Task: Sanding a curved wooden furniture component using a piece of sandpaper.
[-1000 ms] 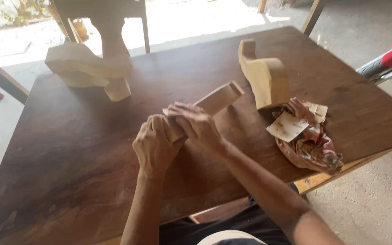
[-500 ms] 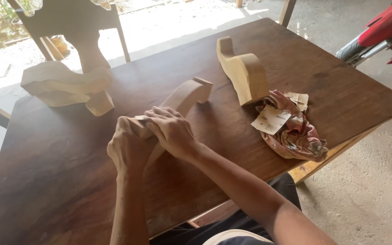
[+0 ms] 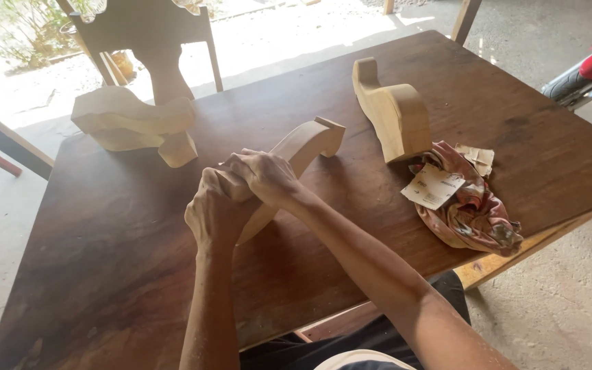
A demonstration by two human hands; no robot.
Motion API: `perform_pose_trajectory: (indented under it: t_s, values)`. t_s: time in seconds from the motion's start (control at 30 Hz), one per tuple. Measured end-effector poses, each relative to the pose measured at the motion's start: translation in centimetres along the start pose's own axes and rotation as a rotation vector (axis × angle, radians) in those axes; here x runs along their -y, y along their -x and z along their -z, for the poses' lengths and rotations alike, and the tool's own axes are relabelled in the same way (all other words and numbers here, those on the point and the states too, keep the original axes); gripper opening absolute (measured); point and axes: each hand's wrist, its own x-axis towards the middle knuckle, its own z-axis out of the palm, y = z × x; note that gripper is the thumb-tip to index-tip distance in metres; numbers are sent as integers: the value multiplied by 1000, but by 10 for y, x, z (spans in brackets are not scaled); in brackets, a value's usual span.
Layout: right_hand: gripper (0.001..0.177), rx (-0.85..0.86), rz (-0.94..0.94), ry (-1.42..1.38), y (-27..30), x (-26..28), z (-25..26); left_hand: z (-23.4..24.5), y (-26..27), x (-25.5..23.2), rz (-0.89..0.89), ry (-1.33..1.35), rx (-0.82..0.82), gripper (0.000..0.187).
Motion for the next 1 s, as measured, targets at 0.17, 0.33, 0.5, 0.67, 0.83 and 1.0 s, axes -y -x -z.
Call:
perform_pose_trajectory:
  t_s: [0.17, 0.33, 0.5, 0.67, 0.83, 1.0]
  values:
    - [31, -186, 299, -36, 61, -23, 18, 2, -8, 3, 99, 53, 100, 77]
    - [30, -398, 238, 111, 61, -34, 42, 0, -12, 16, 82, 103, 153, 75]
    - [33, -153, 364, 60, 7, -19, 0, 7, -28, 10, 10, 109, 289, 76]
    - [33, -137, 188, -37, 25, -14, 12, -5, -24, 3, -66, 160, 70, 86]
    - [31, -315, 470, 173, 25, -14, 16, 8, -22, -7, 50, 175, 205, 80]
    - [36, 58, -63, -78, 9, -11, 17, 3, -30, -1, 18, 212, 209, 74]
